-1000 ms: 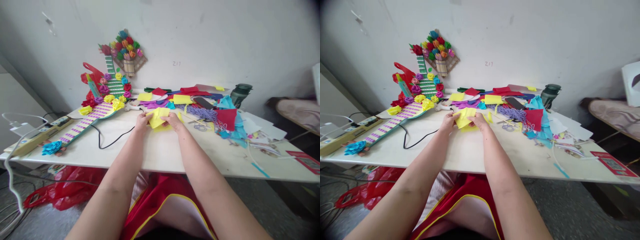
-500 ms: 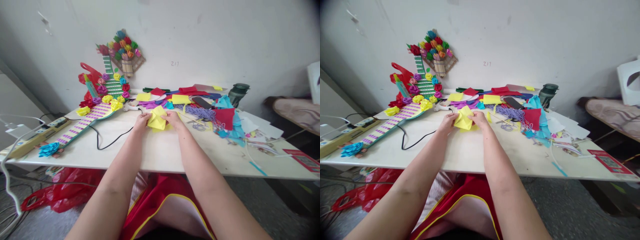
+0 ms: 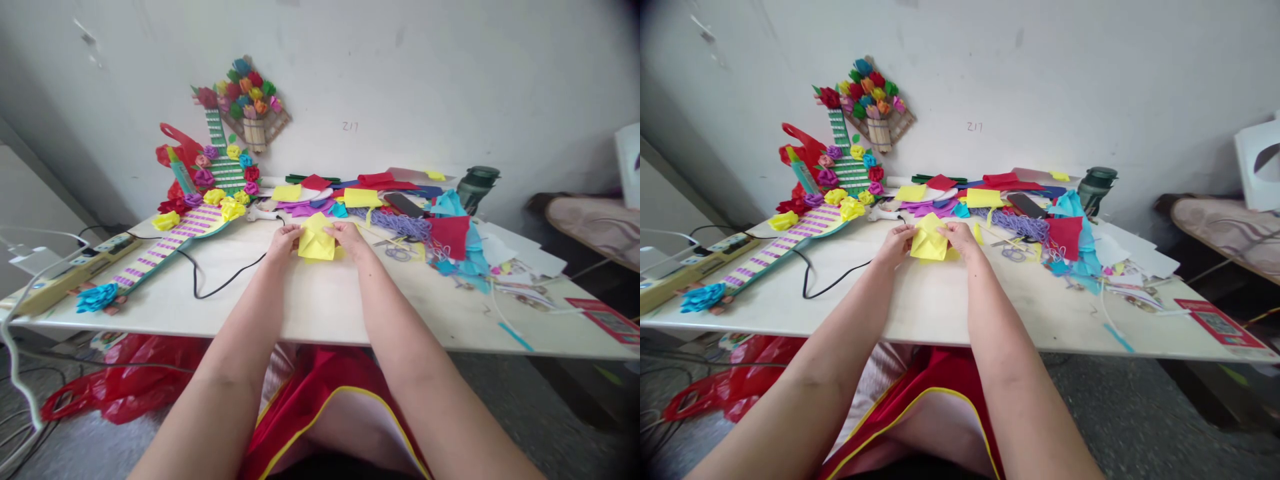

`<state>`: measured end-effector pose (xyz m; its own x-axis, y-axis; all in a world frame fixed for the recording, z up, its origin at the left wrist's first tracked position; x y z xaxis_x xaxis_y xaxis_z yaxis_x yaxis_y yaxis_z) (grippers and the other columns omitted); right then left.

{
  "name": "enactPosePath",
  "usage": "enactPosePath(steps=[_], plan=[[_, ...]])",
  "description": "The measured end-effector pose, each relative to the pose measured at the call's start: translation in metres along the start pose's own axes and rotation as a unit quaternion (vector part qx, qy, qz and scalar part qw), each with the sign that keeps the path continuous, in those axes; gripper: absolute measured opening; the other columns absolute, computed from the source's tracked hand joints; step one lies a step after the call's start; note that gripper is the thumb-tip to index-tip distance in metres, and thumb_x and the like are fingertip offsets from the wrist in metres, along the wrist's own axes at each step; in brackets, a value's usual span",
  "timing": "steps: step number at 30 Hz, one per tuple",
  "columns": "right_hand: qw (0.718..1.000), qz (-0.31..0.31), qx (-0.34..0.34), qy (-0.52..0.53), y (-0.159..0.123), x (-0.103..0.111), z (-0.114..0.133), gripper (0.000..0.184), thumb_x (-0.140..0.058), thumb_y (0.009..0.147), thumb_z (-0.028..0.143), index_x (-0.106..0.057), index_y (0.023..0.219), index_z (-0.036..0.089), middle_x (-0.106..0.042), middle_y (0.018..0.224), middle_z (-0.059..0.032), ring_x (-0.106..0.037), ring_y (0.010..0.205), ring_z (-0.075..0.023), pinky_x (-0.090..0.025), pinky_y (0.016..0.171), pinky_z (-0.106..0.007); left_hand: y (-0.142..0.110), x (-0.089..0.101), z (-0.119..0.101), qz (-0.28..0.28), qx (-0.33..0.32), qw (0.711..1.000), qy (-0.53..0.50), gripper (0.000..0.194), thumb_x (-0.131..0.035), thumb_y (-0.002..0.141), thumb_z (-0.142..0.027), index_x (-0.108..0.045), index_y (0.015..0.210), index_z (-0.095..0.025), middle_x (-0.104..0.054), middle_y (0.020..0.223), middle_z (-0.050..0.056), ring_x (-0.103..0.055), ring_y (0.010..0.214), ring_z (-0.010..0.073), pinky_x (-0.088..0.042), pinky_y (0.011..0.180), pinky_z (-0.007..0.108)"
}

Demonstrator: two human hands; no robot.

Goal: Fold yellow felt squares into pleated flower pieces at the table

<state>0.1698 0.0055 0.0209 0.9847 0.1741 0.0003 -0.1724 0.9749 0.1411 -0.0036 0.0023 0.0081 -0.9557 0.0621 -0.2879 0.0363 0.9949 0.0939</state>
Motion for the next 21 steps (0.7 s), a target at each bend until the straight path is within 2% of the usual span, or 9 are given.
enactPosePath(steps=[6,14,21], plan=[[1.0,0.01,-0.002,0.017,-0.0007,0.0003,-0.0004,0.026,-0.077,0.059,0.035,-0.059,0.059,0.017,-0.059,0.054,0.0026,-0.055,0.052,-0.0123,-0.046,0.052,-0.024,0.0003,0.0003,0.0007,0.019,-0.012,1.0,0.002,0.024,-0.074,0.05,-0.026,-0.056,0.062,-0.015,-0.053,0.048,-0.003,-0.045,0.041,0.0065,-0.033,0.041,0.019],[1.0,0.0,0.007,0.024,-0.0002,0.0029,-0.0013,0.012,-0.07,0.065,0.027,-0.064,0.065,0.016,-0.061,0.057,0.0032,-0.055,0.053,-0.0117,-0.047,0.055,-0.024,0.0005,0.0024,0.0005,0.023,-0.003,1.0,-0.005,0.022,-0.072,0.053,-0.023,-0.056,0.065,-0.015,-0.056,0.052,-0.002,-0.052,0.046,0.0091,-0.041,0.047,0.021],[0.999,0.004,0.012,0.034,0.0024,0.0046,-0.0059,0.018,-0.068,0.062,0.027,-0.069,0.076,0.016,-0.066,0.064,0.0013,-0.059,0.057,-0.013,-0.047,0.056,-0.024,-0.0004,0.0019,-0.0003,0.03,-0.009,0.999,-0.012,0.022,-0.071,0.052,-0.02,-0.058,0.068,-0.014,-0.059,0.054,-0.001,-0.052,0.045,0.009,-0.04,0.046,0.02]])
Point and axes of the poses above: each hand's wrist, its own y-axis towards the middle knuckle, its own x-axis out of the back of the hand, z = x × y, the point moved 1 cm from there along y, towards the middle knuckle
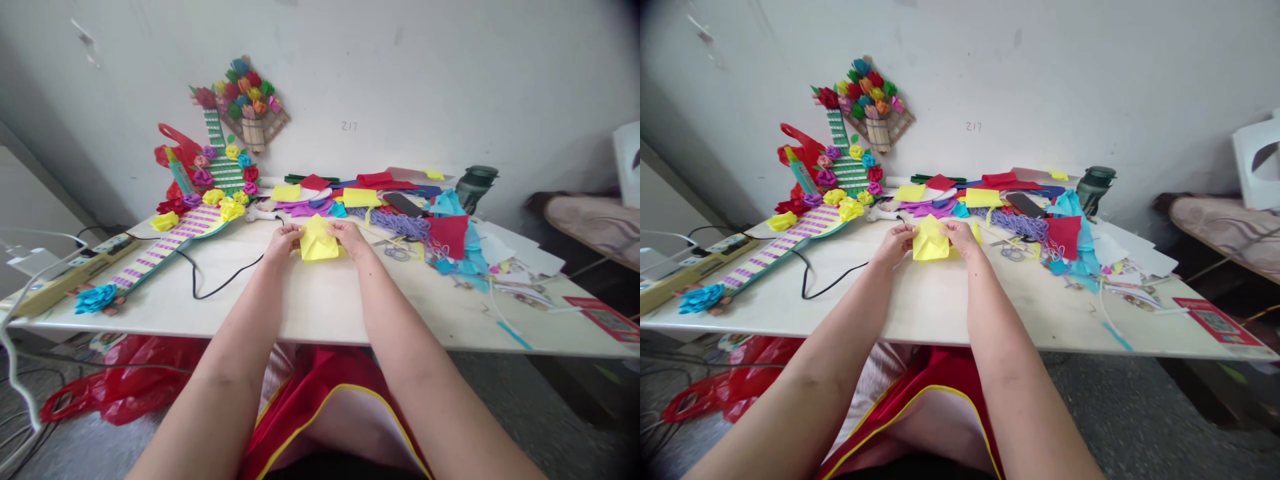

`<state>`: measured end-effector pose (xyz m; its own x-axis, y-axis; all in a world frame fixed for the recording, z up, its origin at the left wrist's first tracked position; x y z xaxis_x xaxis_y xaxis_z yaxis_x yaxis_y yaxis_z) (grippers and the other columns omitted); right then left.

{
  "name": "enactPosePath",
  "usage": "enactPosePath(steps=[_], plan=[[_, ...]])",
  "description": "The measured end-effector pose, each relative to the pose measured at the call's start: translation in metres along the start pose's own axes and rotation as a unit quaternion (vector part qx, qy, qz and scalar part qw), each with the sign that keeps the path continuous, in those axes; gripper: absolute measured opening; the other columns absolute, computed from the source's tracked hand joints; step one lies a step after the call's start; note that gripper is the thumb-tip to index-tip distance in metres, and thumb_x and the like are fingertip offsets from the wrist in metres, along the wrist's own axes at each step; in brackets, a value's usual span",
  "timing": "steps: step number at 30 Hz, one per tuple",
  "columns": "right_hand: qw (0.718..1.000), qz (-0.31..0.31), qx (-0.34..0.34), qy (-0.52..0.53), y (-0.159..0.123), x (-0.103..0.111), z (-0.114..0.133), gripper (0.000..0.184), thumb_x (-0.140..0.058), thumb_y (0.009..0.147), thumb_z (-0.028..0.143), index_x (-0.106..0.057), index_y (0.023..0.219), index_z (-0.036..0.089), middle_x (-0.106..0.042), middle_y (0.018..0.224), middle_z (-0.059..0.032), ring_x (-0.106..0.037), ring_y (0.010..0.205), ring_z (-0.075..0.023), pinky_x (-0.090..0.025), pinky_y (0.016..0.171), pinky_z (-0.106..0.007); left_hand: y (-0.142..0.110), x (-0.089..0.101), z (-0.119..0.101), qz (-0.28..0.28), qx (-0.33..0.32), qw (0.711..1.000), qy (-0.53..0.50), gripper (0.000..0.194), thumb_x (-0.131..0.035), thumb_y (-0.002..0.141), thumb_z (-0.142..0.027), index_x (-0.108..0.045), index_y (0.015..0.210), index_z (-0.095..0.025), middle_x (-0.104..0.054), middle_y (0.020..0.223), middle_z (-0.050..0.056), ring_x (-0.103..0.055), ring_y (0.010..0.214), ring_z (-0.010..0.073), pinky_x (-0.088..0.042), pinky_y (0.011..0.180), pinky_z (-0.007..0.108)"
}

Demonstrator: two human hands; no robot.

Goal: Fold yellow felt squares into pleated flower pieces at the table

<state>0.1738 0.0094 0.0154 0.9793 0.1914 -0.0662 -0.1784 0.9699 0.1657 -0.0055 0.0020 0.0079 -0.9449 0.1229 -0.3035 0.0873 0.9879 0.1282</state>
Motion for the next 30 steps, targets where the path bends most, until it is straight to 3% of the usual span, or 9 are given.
enactPosePath(steps=[6,20,30], plan=[[0.999,0.008,0.002,0.04,-0.0003,-0.0012,0.0005,0.022,-0.065,0.06,0.022,-0.071,0.08,0.016,-0.07,0.07,0.0,-0.062,0.064,-0.0147,-0.049,0.062,-0.026,0.0001,0.0004,0.0007,0.002,-0.008,1.0,-0.009,0.026,-0.072,0.05,-0.021,-0.06,0.071,-0.014,-0.061,0.057,-0.001,-0.055,0.047,0.01,-0.042,0.047,0.021],[0.999,0.017,0.028,0.024,0.0024,0.0013,-0.0028,0.03,-0.065,0.061,0.03,-0.071,0.088,0.018,-0.07,0.076,-0.0002,-0.062,0.067,-0.0158,-0.048,0.06,-0.026,0.0002,0.0002,0.001,0.007,-0.007,1.0,-0.016,0.025,-0.073,0.051,-0.02,-0.06,0.072,-0.015,-0.059,0.055,-0.003,-0.053,0.046,0.0087,-0.039,0.045,0.02],[0.999,-0.01,0.025,0.028,0.0013,-0.0002,-0.0001,0.02,-0.063,0.057,0.023,-0.071,0.075,0.017,-0.066,0.067,0.0016,-0.057,0.061,-0.0127,-0.045,0.06,-0.025,-0.0006,0.0001,-0.0009,0.001,-0.015,1.0,-0.022,0.021,-0.071,0.053,-0.018,-0.064,0.072,-0.014,-0.058,0.054,-0.002,-0.05,0.045,0.0078,-0.039,0.046,0.02]])
Point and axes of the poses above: each hand's wrist, its own y-axis towards the middle knuckle, its own x-axis out of the back of the hand, z = x × y, the point moved 1 cm from there along y, towards the middle knuckle
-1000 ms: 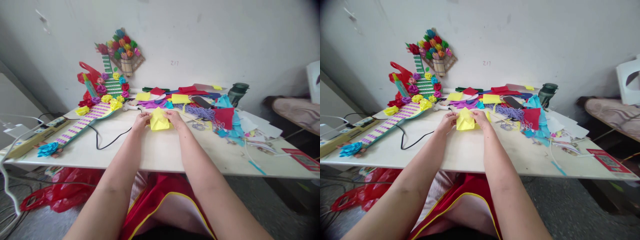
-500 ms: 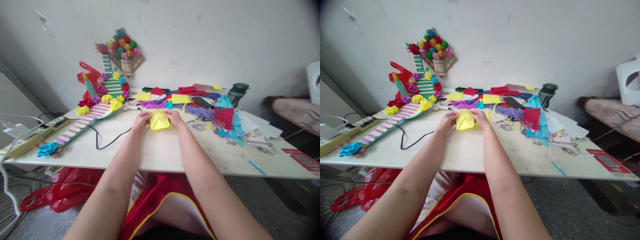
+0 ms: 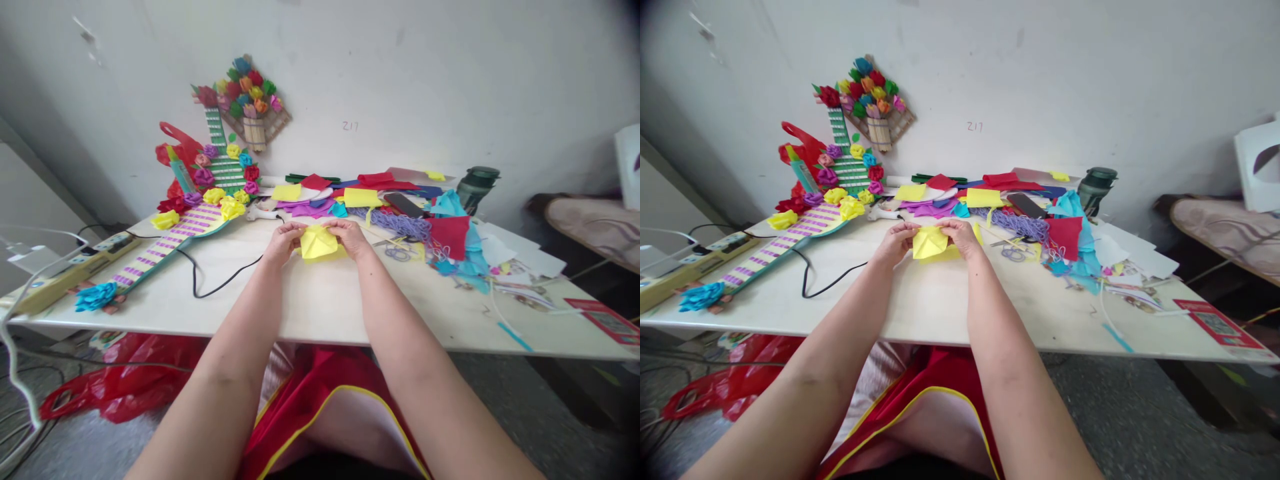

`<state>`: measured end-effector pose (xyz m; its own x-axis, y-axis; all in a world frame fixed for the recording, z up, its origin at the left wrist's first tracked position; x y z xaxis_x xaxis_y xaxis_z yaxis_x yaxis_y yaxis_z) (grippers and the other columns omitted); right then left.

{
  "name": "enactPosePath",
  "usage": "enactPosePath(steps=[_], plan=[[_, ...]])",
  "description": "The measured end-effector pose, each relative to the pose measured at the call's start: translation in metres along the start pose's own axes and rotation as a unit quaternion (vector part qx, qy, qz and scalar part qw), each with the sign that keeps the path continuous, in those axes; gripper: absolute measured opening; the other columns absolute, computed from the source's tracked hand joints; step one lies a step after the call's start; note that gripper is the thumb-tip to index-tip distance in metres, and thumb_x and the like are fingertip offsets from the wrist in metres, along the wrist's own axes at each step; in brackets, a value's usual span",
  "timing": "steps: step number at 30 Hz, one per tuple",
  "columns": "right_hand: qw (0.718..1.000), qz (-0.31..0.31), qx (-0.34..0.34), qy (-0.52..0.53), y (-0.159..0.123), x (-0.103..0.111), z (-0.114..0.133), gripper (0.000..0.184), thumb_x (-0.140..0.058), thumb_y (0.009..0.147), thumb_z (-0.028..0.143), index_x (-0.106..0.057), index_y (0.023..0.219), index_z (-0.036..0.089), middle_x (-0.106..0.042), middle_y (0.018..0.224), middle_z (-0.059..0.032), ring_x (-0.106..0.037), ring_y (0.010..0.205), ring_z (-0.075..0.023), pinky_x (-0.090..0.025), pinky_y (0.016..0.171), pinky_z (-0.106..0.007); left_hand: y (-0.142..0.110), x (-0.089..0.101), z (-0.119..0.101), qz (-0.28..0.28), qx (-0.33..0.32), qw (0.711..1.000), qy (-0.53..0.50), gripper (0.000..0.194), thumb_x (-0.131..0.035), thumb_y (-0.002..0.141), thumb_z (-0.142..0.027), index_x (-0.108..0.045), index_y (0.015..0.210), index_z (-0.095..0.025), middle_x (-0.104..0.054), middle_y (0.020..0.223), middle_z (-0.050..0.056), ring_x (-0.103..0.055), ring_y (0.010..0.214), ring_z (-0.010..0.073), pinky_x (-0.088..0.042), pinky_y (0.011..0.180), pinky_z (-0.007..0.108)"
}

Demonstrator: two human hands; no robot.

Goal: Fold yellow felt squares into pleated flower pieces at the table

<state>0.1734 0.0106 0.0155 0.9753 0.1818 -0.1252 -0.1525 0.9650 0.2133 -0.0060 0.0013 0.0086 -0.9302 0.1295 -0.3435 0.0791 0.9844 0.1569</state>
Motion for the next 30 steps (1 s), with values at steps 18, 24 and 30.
enactPosePath(steps=[18,24,30], plan=[[1.0,0.019,0.014,0.019,-0.0043,-0.0016,0.0046,0.019,-0.053,0.062,0.03,-0.066,0.064,0.016,-0.062,0.062,-0.0009,-0.054,0.056,-0.0127,-0.041,0.052,-0.024,0.001,-0.0011,-0.0003,-0.015,-0.008,0.999,0.033,0.015,-0.066,0.056,-0.025,-0.064,0.067,-0.015,-0.05,0.046,-0.002,-0.045,0.041,0.008,-0.031,0.041,0.02],[0.998,0.009,0.031,-0.052,-0.0052,-0.0049,0.0048,0.021,-0.07,0.058,0.035,-0.062,0.064,0.016,-0.06,0.061,0.0019,-0.052,0.057,-0.011,-0.039,0.054,-0.023,-0.0006,-0.0026,-0.0015,-0.015,-0.025,0.998,0.06,0.025,-0.068,0.051,-0.02,-0.062,0.075,-0.014,-0.051,0.048,-0.004,-0.044,0.042,0.0065,-0.032,0.043,0.019],[0.996,0.01,0.04,-0.081,-0.0018,-0.0051,0.0002,0.023,-0.07,0.058,0.03,-0.064,0.075,0.016,-0.065,0.069,0.0002,-0.058,0.063,-0.013,-0.045,0.062,-0.026,0.0024,0.0006,0.0018,-0.015,-0.039,0.997,0.063,0.033,-0.068,0.052,-0.021,-0.061,0.083,-0.014,-0.054,0.052,-0.005,-0.048,0.045,0.0074,-0.037,0.046,0.02]])
Point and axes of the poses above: each hand's wrist, its own y-axis towards the middle knuckle, its own x-axis out of the back of the hand, z = x × y, the point moved 1 cm from there along y, towards the middle knuckle
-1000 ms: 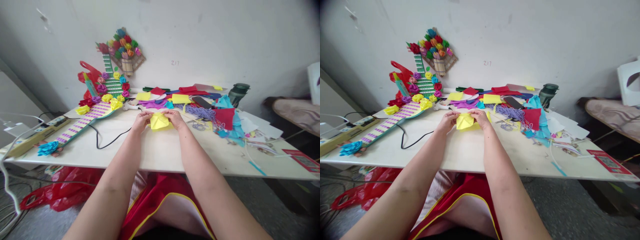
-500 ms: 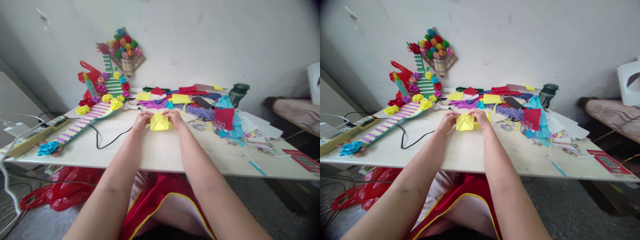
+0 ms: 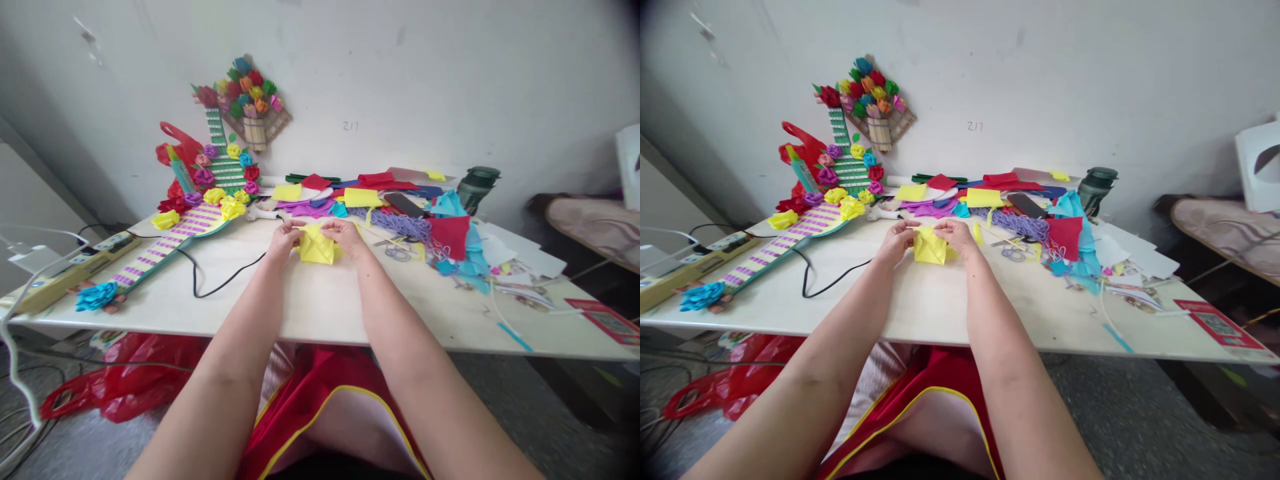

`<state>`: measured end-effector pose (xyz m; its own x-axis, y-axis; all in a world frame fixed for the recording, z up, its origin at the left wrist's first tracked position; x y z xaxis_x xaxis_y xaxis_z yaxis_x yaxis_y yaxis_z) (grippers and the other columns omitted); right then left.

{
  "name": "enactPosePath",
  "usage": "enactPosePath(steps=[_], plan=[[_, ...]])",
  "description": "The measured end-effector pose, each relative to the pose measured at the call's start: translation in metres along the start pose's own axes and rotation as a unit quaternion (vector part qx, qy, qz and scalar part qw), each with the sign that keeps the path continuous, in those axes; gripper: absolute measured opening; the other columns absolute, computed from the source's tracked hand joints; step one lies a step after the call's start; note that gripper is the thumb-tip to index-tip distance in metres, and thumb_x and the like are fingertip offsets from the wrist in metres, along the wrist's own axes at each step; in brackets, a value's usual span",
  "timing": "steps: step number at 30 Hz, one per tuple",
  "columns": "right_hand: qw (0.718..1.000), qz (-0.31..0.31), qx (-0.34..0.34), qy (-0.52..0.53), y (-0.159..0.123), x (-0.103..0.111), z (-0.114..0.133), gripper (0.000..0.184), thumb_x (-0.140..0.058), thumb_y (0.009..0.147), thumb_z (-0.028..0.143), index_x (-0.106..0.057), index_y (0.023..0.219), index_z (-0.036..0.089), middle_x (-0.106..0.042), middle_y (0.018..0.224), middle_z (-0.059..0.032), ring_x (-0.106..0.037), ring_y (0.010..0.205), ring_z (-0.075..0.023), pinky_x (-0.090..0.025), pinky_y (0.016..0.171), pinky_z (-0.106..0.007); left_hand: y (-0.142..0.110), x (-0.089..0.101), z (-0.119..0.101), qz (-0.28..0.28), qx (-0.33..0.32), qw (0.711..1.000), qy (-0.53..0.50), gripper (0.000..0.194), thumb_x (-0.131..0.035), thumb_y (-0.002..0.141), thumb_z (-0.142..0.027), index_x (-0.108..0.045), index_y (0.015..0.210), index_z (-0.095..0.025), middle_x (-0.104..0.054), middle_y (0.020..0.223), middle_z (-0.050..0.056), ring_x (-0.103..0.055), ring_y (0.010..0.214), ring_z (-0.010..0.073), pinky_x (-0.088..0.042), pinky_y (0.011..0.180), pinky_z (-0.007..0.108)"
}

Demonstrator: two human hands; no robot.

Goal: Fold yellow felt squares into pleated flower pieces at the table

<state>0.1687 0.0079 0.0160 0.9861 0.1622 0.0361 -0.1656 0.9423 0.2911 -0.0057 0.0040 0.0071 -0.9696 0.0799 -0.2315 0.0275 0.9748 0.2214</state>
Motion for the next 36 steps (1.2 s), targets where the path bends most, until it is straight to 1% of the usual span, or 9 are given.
enactPosePath(steps=[3,8,13,17,20,24,28,33,36], plan=[[1.0,0.0,-0.002,0.01,0.0,-0.001,0.0,0.025,-0.07,0.06,0.026,-0.066,0.082,0.016,-0.068,0.074,-0.0012,-0.061,0.068,-0.0138,-0.048,0.068,-0.028,0.001,0.0,0.001,0.004,0.003,1.0,-0.011,0.034,-0.07,0.052,-0.02,-0.061,0.084,-0.014,-0.056,0.054,-0.004,-0.051,0.048,0.0081,-0.04,0.049,0.02],[1.0,-0.021,0.005,0.016,0.003,-0.002,-0.003,0.023,-0.069,0.062,0.021,-0.068,0.084,0.016,-0.07,0.08,-0.0025,-0.064,0.073,-0.0139,-0.05,0.073,-0.028,-0.001,-0.003,0.001,0.022,0.044,0.998,-0.041,0.036,-0.076,0.051,-0.026,-0.062,0.081,-0.013,-0.063,0.062,0.0,-0.055,0.051,0.0095,-0.04,0.049,0.021],[0.999,-0.036,0.021,-0.007,0.007,-0.005,-0.008,0.024,-0.068,0.064,0.022,-0.069,0.087,0.016,-0.071,0.085,-0.0033,-0.064,0.075,-0.0138,-0.051,0.074,-0.028,-0.001,-0.004,0.004,0.031,0.074,0.996,-0.04,0.029,-0.078,0.053,-0.028,-0.055,0.065,-0.015,-0.056,0.052,-0.002,-0.05,0.046,0.008,-0.037,0.046,0.021],[0.999,-0.036,0.031,-0.019,0.007,-0.007,-0.007,0.022,-0.069,0.064,0.023,-0.068,0.086,0.016,-0.071,0.084,-0.0034,-0.064,0.075,-0.0146,-0.051,0.074,-0.028,0.0,-0.003,0.006,0.016,0.073,0.996,-0.045,0.032,-0.078,0.055,-0.029,-0.048,0.057,-0.016,-0.05,0.046,-0.004,-0.043,0.04,0.0062,-0.031,0.042,0.02],[0.999,-0.034,0.034,-0.017,0.006,-0.007,-0.005,0.023,-0.069,0.064,0.024,-0.068,0.085,0.016,-0.07,0.081,-0.0034,-0.064,0.076,-0.0149,-0.05,0.074,-0.029,0.0,-0.003,0.005,0.008,0.074,0.996,-0.055,0.031,-0.077,0.056,-0.03,-0.05,0.059,-0.016,-0.048,0.045,-0.005,-0.042,0.038,0.0063,-0.029,0.04,0.02],[0.999,-0.035,0.035,-0.017,0.005,-0.007,-0.003,0.023,-0.069,0.063,0.024,-0.069,0.084,0.015,-0.07,0.08,-0.0036,-0.064,0.076,-0.0154,-0.05,0.075,-0.029,-0.001,-0.003,0.004,0.0,0.072,0.995,-0.069,0.028,-0.076,0.057,-0.031,-0.053,0.063,-0.016,-0.051,0.047,-0.004,-0.044,0.039,0.0071,-0.03,0.04,0.021],[0.998,-0.039,0.034,-0.027,0.006,-0.008,-0.003,0.021,-0.07,0.063,0.024,-0.069,0.082,0.015,-0.071,0.078,-0.0036,-0.064,0.073,-0.0154,-0.051,0.074,-0.03,-0.001,-0.003,0.003,-0.009,0.064,0.995,-0.072,0.028,-0.077,0.058,-0.031,-0.054,0.062,-0.016,-0.052,0.047,-0.004,-0.046,0.041,0.0071,-0.034,0.042,0.02],[0.997,-0.053,0.039,-0.04,0.007,-0.01,-0.005,0.019,-0.07,0.063,0.022,-0.071,0.082,0.016,-0.071,0.074,-0.0039,-0.065,0.072,-0.0165,-0.052,0.074,-0.032,0.002,-0.003,0.008,-0.021,0.037,0.999,-0.03,0.035,-0.078,0.059,-0.041,-0.053,0.061,-0.016,-0.05,0.045,-0.005,-0.043,0.039,0.0062,-0.032,0.041,0.019],[0.997,-0.054,0.041,-0.038,0.006,-0.012,-0.005,0.02,-0.07,0.064,0.022,-0.071,0.083,0.016,-0.072,0.077,-0.0046,-0.066,0.074,-0.017,-0.052,0.076,-0.032,0.005,-0.003,0.012,-0.03,0.025,0.999,0.017,0.039,-0.076,0.061,-0.047,-0.052,0.06,-0.016,-0.047,0.046,-0.005,-0.039,0.037,0.0048,-0.026,0.038,0.019]])
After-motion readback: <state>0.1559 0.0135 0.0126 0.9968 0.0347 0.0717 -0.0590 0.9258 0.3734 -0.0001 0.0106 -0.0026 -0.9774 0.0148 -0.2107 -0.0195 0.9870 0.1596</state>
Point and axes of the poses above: each hand's wrist, its own y-axis towards the middle knuckle, its own x-axis out of the back of the hand, z = x × y, the point moved 1 cm from there along y, towards the middle knuckle
